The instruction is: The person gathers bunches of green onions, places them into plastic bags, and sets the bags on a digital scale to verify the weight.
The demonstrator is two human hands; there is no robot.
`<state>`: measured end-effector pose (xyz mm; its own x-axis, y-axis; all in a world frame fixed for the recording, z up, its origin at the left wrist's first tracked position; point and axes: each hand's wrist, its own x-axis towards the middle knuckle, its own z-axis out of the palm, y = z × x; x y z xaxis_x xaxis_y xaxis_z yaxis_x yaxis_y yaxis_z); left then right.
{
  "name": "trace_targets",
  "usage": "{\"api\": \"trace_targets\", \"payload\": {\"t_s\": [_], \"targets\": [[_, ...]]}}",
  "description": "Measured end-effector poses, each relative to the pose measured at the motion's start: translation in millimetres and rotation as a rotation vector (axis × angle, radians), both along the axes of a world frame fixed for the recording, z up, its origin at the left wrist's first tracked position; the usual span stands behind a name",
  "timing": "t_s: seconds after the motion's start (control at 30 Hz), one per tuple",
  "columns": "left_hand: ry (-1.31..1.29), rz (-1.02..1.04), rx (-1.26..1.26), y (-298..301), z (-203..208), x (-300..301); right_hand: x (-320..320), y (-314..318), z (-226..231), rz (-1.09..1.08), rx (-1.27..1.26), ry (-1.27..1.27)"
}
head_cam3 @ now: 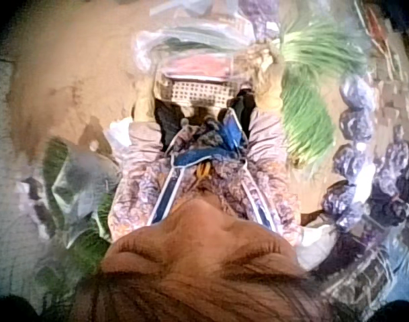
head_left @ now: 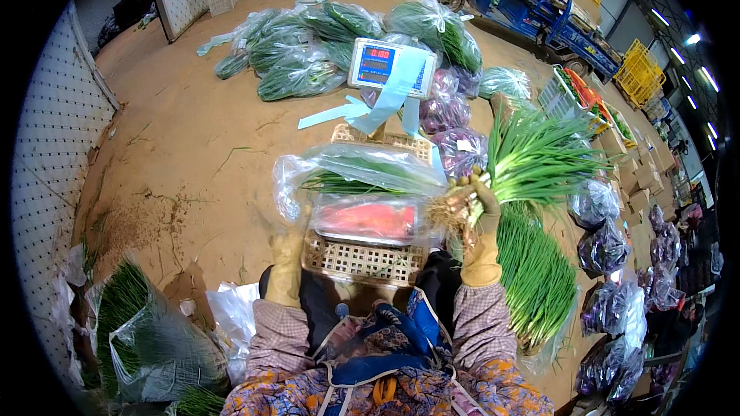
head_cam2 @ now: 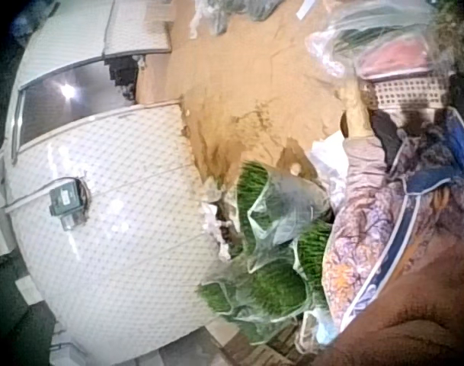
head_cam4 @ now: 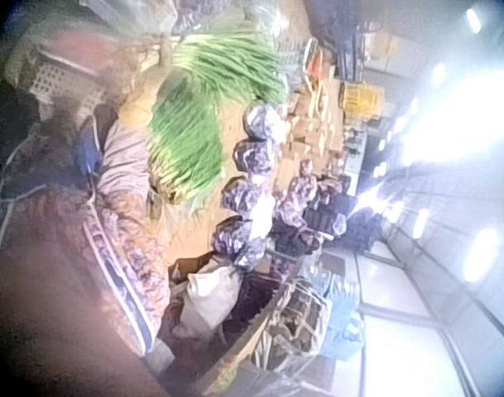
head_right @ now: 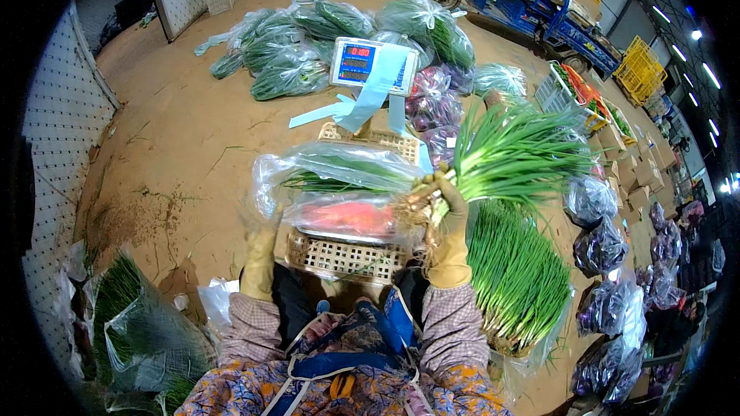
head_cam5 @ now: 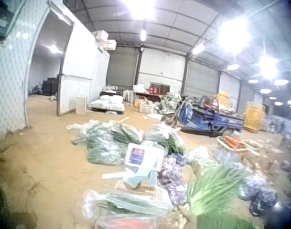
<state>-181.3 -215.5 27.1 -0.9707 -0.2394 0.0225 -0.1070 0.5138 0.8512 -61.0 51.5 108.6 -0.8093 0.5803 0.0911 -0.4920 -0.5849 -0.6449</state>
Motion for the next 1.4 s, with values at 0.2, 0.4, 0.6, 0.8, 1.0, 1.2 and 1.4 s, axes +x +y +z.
{"api": "trace_targets", "payload": {"t_s": [0.2, 0.4, 0.6, 0.8, 1.0, 1.2, 1.4], "targets": [[-0.092, -0.215, 0.697, -16, -81, -74, -56, -54, 10, 0.216, 0.983, -0.455], [-0.201, -0.437, 1.402, -16, -22, -70, -110, -70, -52, 0.480, 1.976, -0.488], [-0.122, -0.795, 1.734, -52, -48, -89, -137, -27, -132, 0.256, 1.937, -0.339], [-0.104, -0.806, 1.473, -47, -64, -106, -126, 81, -104, 0.636, 1.871, -1.377], [0.226, -0.312, 0.602, 21, -25, -76, -86, 68, -95, 0.316, 1.804, -1.081], [0.472, -0.455, 0.421, 55, 19, -32, 152, 91, -90, -0.387, 1.033, -1.116], [0.792, -0.562, -0.116, 80, 23, 30, 398, 109, -223, -0.450, 0.640, -1.893]]}}
